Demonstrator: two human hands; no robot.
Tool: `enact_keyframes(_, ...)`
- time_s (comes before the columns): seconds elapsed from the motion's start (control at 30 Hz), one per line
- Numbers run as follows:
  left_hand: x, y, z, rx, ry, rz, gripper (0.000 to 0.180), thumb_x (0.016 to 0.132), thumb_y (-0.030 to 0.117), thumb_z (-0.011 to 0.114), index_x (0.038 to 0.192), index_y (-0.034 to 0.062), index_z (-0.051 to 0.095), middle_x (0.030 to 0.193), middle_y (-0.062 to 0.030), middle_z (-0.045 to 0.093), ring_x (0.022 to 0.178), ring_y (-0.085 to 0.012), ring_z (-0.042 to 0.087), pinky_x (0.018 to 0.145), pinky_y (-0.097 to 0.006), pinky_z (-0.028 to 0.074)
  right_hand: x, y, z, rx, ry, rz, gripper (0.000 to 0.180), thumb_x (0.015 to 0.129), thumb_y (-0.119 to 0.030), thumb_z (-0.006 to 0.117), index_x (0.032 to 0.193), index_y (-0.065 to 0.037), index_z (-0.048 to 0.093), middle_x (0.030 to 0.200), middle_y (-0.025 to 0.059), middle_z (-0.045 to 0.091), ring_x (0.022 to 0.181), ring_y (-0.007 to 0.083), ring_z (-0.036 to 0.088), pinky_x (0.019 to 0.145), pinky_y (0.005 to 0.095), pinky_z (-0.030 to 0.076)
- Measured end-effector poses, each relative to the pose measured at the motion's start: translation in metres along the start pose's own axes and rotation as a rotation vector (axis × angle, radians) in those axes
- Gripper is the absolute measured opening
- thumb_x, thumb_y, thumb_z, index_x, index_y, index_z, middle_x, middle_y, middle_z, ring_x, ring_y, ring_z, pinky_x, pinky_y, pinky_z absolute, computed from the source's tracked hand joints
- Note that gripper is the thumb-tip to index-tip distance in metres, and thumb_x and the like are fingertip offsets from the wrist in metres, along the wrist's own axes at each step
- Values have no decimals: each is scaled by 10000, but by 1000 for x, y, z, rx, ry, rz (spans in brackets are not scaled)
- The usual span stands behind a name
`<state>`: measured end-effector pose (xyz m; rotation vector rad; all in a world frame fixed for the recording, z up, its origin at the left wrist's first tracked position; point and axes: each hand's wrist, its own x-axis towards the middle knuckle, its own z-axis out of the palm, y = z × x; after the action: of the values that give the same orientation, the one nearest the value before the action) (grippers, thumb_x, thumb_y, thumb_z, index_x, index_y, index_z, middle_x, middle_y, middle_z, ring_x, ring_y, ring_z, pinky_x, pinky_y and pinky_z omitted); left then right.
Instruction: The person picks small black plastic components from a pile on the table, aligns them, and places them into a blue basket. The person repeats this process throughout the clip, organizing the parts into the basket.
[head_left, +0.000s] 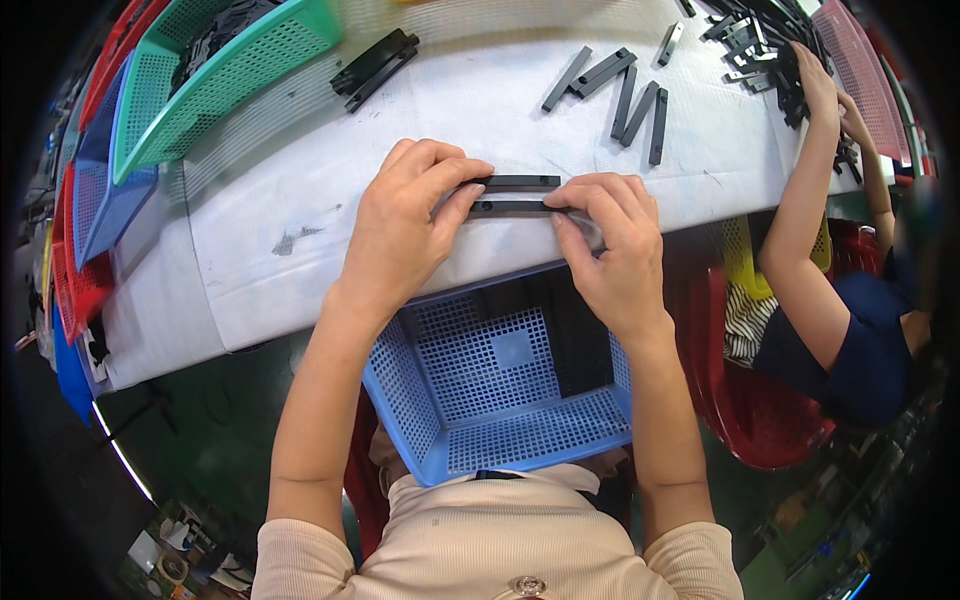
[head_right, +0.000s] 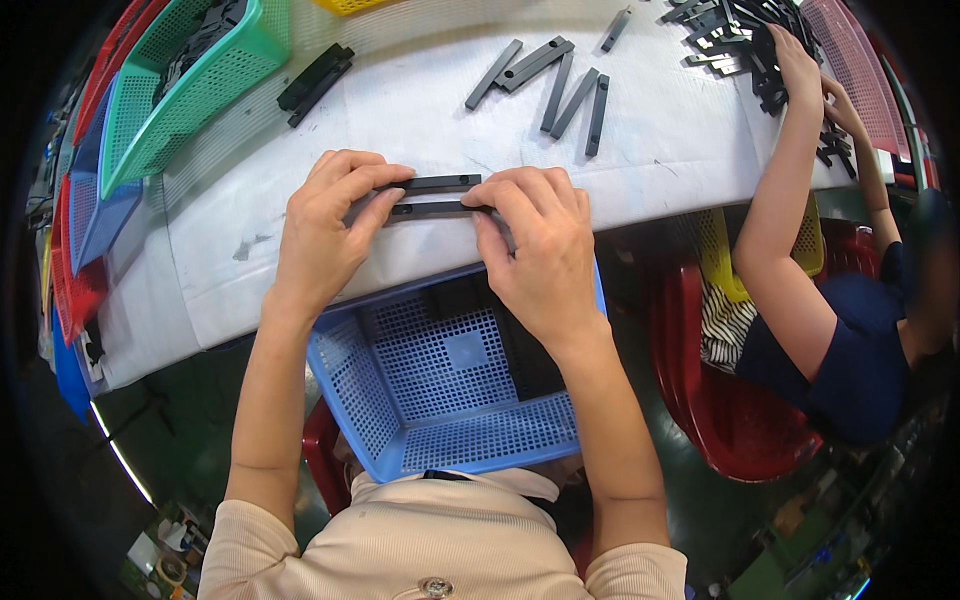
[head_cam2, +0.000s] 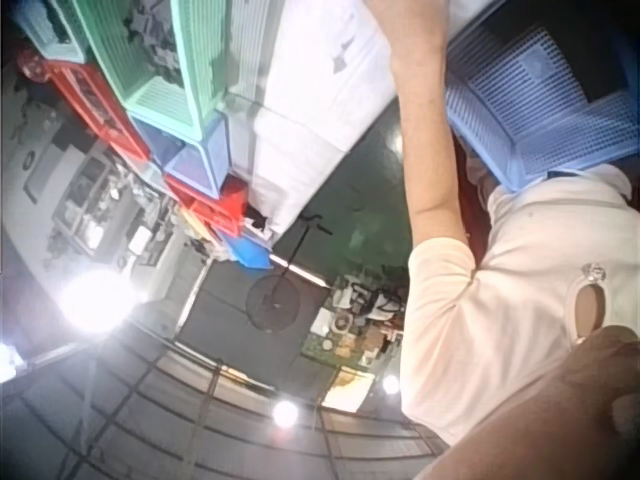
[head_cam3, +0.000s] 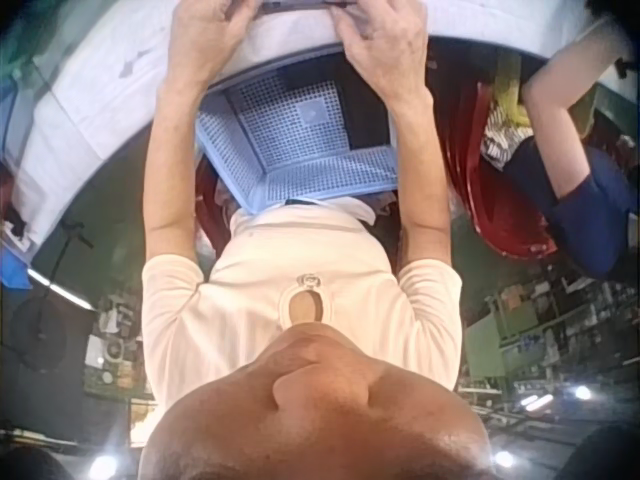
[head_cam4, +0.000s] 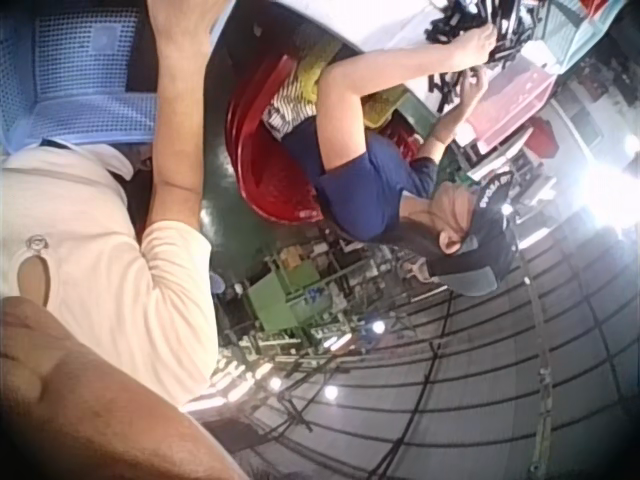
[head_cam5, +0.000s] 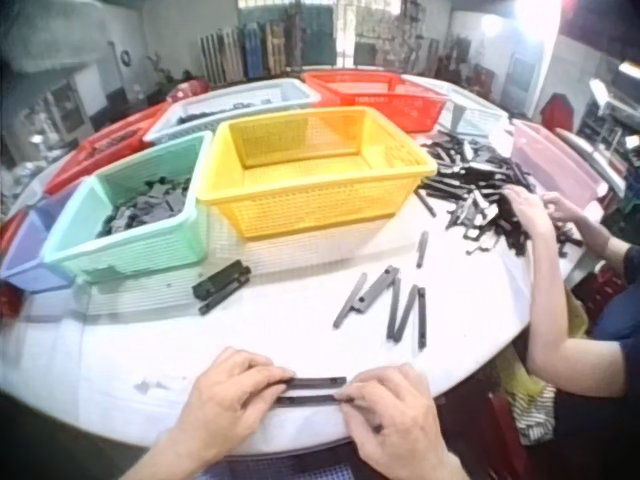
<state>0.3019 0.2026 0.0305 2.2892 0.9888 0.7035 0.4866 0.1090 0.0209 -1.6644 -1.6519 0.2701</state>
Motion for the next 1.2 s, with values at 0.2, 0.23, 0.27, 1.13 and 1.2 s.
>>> enact_keyframes(0.2, 19, 6, 2, -162, 126, -141, 192, 815, 48, 681, 1006, 45, 701, 970, -107, 654, 847, -237, 628, 721, -322, 517, -3, 5, 5, 45, 47, 71, 243, 752, -3, 686, 972, -101, 653, 958, 31, 644, 888, 237, 566, 782, 361, 404)
enact_keyframes(0.23, 27, 6, 6, -162, 130, -115, 205, 810, 75, 690, 1010, 29, 688, 972, -118, 656, 885, -258, 622, 754, -344, 514, -3, 5, 5, 42, 62, 71, 251, 753, -3, 687, 983, -100, 653, 968, 36, 643, 890, 240, 568, 789, 362, 405)
enact_keyframes(0.27, 34, 7, 14, -126, 150, -70, 215, 806, 87, 694, 1011, 23, 683, 976, -120, 655, 901, -269, 618, 771, -353, 509, -3, 5, 4, 59, 66, 84, 258, 758, -2, 687, 997, -94, 652, 977, 49, 638, 898, 250, 573, 796, 366, 416)
enact_keyframes(1.13, 32, -7, 2, -187, 156, -214, 137, 845, 76, 681, 970, 41, 723, 934, -61, 665, 771, -186, 598, 713, -292, 491, 77, 30, 12, -202, -131, -157, 93, 796, -146, 704, 878, -105, 720, 893, 27, 653, 938, 236, 591, 800, 359, 464)
enact_keyframes(1.2, 28, -11, 3, -189, 158, -120, 143, 837, 64, 682, 973, 51, 724, 944, -62, 668, 804, -212, 607, 737, -312, 504, 74, 26, 5, -126, -195, -78, 86, 802, -152, 703, 870, -102, 718, 885, 34, 655, 914, 234, 598, 783, 365, 467)
